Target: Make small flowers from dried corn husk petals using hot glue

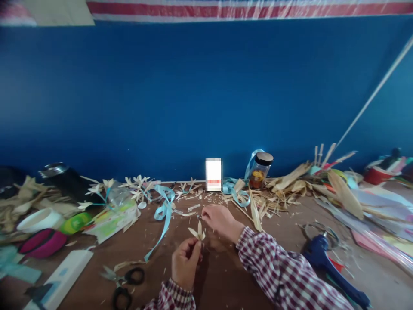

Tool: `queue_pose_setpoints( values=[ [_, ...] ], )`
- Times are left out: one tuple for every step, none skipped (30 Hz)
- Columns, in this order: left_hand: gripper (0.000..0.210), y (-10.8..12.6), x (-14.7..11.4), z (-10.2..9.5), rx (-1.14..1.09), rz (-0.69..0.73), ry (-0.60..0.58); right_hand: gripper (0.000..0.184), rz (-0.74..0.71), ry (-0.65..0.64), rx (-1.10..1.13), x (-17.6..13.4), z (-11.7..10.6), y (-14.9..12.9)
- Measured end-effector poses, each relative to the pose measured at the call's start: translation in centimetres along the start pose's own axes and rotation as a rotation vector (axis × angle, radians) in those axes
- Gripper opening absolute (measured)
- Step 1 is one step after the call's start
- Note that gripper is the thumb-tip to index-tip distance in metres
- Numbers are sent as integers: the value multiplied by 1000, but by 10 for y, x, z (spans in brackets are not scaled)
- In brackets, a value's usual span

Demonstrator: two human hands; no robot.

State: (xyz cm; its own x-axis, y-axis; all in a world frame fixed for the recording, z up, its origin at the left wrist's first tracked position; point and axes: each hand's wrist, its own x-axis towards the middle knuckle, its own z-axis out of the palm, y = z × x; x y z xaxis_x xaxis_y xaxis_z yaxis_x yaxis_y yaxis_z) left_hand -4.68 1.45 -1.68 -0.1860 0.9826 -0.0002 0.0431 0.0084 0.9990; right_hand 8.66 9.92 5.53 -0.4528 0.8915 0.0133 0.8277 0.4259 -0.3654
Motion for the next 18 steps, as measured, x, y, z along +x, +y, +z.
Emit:
queue_pose_setpoints(
  values=[
    [24, -3, 0, 0, -4, 4, 8, 17, 2, -1, -4, 10, 5, 0],
    [24, -5, 1, 1, -5, 5, 13, 17, 8, -1, -9, 19, 11, 0],
    [25, -6, 1, 1, -4, 1, 11, 17, 17, 0, -14, 27, 16, 0],
    [25, -7, 1, 1, -3, -6, 6, 17, 27, 0, -18, 34, 21, 0],
    [25, -7, 1, 1, 1, -10, -4, 18, 38, 1, -21, 40, 25, 0],
    [25, -6, 1, 0, 9, -12, -14, 19, 48, 1, -22, 45, 30, 1],
    [25, -5, 1, 0, 21, -9, -19, 20, 54, 0, -20, 49, 34, 1],
    [24, -4, 1, 0, 38, -2, -19, 20, 57, -2, -16, 53, 38, 2],
    [24, -3, 1, -1, 58, 8, -14, 18, 57, -4, -9, 56, 41, 2],
    [23, -2, 1, -1, 74, 18, -5, 16, 56, -5, -2, 58, 44, 3],
    [23, -2, 1, -1, 85, 26, 3, 14, 52, -6, 6, 60, 46, 3],
    [23, -2, 2, 0, 90, 32, 8, 11, 47, -4, 15, 61, 47, 3],
    [22, -1, 2, 0, 88, 33, 9, 10, 40, 2, 26, 61, 47, 3],
    [22, -1, 2, 0, 80, 28, 7, 9, 33, 13, 37, 60, 46, 3],
    [22, -1, 2, 1, 65, 14, 3, 9, 27, 28, 49, 59, 43, 4],
    [22, -1, 2, 2, 43, -9, -2, 8, 22, 46, 60, 58, 39, 4],
    [22, -1, 2, 2, 18, -34, -5, 9, 20, 67, 72, 55, 34, 5],
    [22, -1, 1, 2, -6, -56, -4, 9, 21, 89, 84, 52, 28, 6]
  ],
)
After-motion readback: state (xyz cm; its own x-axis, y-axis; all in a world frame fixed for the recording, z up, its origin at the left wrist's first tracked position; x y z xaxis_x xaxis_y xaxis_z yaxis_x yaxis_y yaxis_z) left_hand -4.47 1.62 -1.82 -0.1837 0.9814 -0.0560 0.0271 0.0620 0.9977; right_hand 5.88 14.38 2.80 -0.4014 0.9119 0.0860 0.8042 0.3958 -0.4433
